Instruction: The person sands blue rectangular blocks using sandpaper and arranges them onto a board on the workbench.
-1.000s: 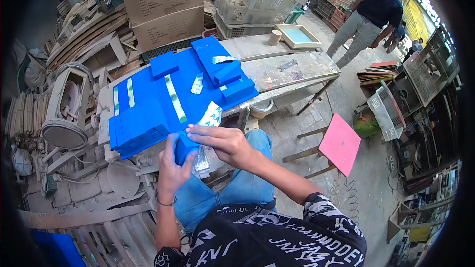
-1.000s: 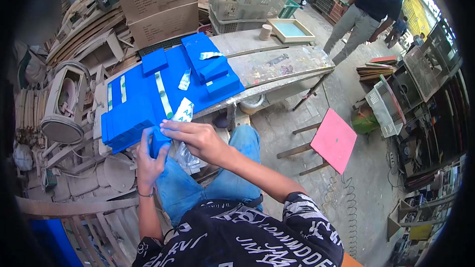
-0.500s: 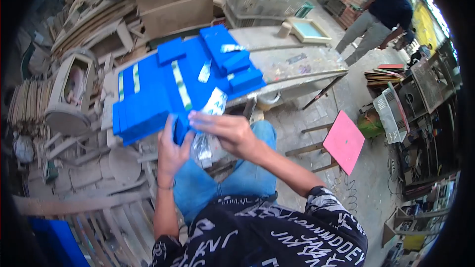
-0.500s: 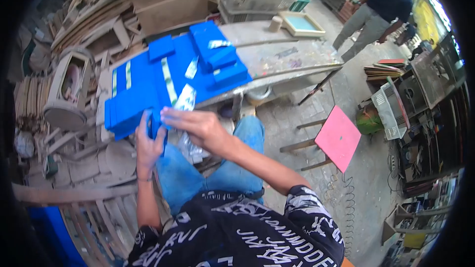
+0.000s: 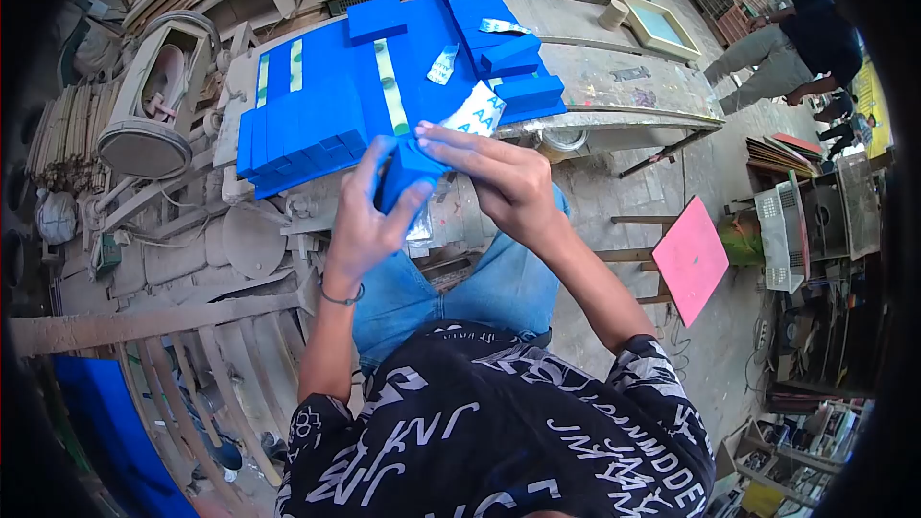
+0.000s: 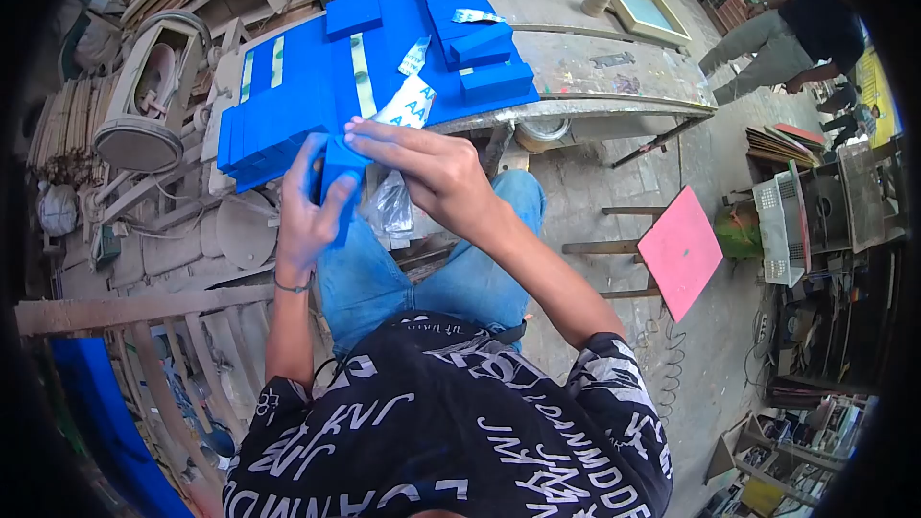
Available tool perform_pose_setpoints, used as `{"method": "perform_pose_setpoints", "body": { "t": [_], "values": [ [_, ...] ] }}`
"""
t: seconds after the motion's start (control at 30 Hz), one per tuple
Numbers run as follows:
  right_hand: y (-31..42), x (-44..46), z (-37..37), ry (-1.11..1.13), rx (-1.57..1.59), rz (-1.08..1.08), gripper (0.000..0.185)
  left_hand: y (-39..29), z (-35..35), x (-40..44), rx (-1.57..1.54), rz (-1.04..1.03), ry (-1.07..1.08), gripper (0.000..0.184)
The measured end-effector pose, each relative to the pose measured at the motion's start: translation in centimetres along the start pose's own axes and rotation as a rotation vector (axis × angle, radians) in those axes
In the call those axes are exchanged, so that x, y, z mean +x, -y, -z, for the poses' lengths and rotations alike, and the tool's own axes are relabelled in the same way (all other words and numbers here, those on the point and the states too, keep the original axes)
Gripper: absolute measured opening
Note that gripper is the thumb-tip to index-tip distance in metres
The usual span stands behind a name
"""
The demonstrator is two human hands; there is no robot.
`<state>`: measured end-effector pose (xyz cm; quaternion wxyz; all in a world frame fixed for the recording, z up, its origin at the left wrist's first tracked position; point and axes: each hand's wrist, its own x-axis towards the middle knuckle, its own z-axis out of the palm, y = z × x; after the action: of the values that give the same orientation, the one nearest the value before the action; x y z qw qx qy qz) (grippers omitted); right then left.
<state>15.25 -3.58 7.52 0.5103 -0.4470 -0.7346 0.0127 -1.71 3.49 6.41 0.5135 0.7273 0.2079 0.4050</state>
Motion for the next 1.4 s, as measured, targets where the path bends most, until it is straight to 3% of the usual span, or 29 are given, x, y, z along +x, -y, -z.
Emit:
{"method": "perform_pose_setpoints", "body": {
  "t": [0.23, 0.37, 0.43, 0.57, 0.67, 0.73, 0.87, 0.97, 1.07, 1.4],
  "values": [
    [0.0, -0.1, 0.2, 0.017, -0.003, -0.002, 0.045, 0.1, 0.0, -0.3, -0.054, 0.07, 0.057, 0.035],
    [0.0, -0.6, 0.7, 0.076, 0.042, 0.044, 0.055, 2.2, 0.3, -0.4, -0.035, 0.047, 0.004, 0.044],
    [-0.8, -1.0, 0.7, 0.052, 0.106, 0.014, 0.056, 1.8, 0.3, -0.9, 0.034, 0.089, 0.089, 0.048],
    [-0.1, -1.7, 1.6, 0.063, 0.063, 0.027, 0.053, 3.5, -0.2, -0.3, -0.018, 0.054, 0.016, 0.051],
    [-0.2, -1.9, 2.3, 0.051, 0.115, -0.015, 0.053, 3.5, -0.2, -0.7, 0.038, 0.082, 0.102, 0.054],
    [0.1, -2.3, 2.4, 0.049, 0.074, 0.0, 0.053, 4.3, -0.1, -0.5, 0.257, 0.027, 0.028, 0.058],
    [-0.2, -2.3, 2.9, 0.043, 0.056, 0.013, 0.052, 3.4, -1.1, -0.8, 0.189, 0.042, 0.089, 0.064],
    [-0.4, -2.8, 2.3, 0.036, 0.05, 0.023, 0.052, 2.5, -0.6, 0.1, 0.193, 0.193, 0.17, 0.061],
    [-0.4, -2.6, 2.3, 0.019, 0.058, 0.03, 0.051, 3.2, -0.5, -0.8, 0.323, 0.068, 0.134, 0.058],
    [0.0, -2.7, 2.4, 0.022, 0.088, 0.016, 0.051, 2.3, -0.8, 0.4, 0.323, 0.101, 0.202, 0.055]
  ]
}}
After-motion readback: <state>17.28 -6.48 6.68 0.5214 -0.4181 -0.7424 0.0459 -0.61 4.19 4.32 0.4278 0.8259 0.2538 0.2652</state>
